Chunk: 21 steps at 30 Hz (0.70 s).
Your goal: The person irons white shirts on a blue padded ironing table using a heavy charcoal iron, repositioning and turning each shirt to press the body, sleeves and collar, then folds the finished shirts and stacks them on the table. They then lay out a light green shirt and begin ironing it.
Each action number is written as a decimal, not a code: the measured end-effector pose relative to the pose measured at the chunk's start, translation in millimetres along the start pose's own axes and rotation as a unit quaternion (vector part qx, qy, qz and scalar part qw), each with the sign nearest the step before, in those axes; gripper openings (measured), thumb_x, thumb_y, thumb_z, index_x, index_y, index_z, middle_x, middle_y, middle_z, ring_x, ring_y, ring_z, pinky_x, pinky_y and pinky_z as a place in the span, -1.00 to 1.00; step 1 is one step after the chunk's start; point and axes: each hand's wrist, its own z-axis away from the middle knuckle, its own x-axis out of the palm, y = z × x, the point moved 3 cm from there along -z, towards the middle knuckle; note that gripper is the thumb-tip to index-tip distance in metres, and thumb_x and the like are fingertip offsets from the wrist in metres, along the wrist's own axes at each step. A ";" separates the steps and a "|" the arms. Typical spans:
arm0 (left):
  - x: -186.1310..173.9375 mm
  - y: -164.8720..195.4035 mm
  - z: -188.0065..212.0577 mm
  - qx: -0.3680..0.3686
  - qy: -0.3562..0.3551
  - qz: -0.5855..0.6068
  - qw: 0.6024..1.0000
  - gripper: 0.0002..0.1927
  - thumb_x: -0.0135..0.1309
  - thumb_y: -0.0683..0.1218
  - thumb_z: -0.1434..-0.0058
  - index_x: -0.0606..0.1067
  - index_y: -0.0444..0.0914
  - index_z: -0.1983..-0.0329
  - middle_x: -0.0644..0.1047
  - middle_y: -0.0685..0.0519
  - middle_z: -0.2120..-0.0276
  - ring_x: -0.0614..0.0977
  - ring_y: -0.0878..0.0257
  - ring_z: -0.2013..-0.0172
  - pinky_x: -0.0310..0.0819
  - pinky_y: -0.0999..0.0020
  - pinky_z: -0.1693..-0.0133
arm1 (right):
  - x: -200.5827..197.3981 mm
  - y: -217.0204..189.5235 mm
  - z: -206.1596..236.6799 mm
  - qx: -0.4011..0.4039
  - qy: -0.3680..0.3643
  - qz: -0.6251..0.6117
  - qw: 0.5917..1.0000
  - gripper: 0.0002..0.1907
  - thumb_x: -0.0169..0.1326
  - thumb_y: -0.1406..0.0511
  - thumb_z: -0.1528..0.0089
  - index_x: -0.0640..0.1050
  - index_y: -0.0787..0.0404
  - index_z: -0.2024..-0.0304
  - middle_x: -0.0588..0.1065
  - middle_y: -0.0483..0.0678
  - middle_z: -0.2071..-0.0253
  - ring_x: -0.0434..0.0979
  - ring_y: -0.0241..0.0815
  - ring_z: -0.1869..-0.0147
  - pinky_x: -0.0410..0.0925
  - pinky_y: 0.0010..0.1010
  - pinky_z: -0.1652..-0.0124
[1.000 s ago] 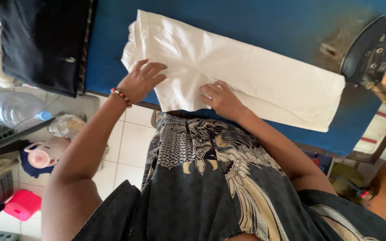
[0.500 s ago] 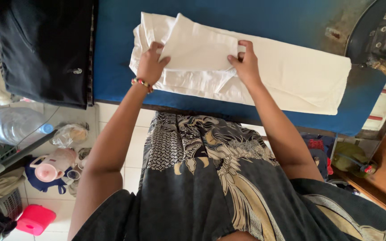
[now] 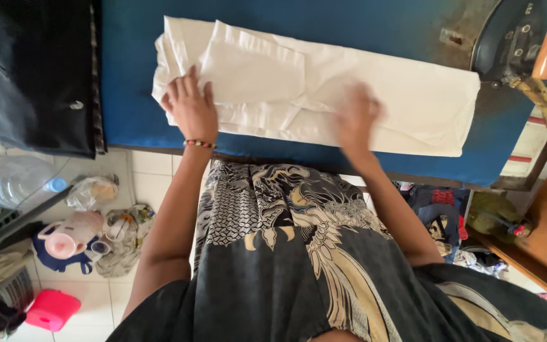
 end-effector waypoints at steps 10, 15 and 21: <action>-34.0 17.1 6.5 -0.012 0.076 -0.123 0.989 -0.36 0.12 -0.20 -0.04 0.42 -0.08 -0.26 0.59 -0.02 -0.02 0.41 0.14 -0.24 0.07 -0.14 -0.21 | -60.7 156.3 127.7 0.540 0.340 -0.511 0.576 -0.67 0.20 0.31 -0.31 0.43 0.42 0.01 0.52 0.15 0.02 0.57 0.06 -0.05 0.50 -0.12 0.07; 83.7 152.1 49.1 0.359 -0.164 0.097 0.914 -0.42 0.04 -0.12 -0.28 0.37 -0.28 -0.40 0.35 -0.16 -0.41 0.35 -0.06 -0.40 0.14 -0.05 -0.42 | -54.6 149.1 97.5 0.522 0.369 -0.586 0.499 -0.74 0.15 0.39 -0.17 0.53 0.39 0.10 0.57 0.07 0.14 0.60 0.05 0.01 0.58 -0.12 0.12; 120.1 200.4 96.6 0.437 -0.323 0.035 0.839 -0.31 0.08 0.12 -0.28 0.24 -0.19 -0.43 0.19 -0.03 -0.42 0.25 0.07 -0.43 0.00 -0.14 -0.40 | -117.6 78.0 43.5 0.285 0.401 -0.396 0.776 -0.75 0.21 0.48 -0.28 0.48 0.45 0.02 0.56 0.07 0.05 0.63 -0.08 0.02 0.54 -0.22 0.01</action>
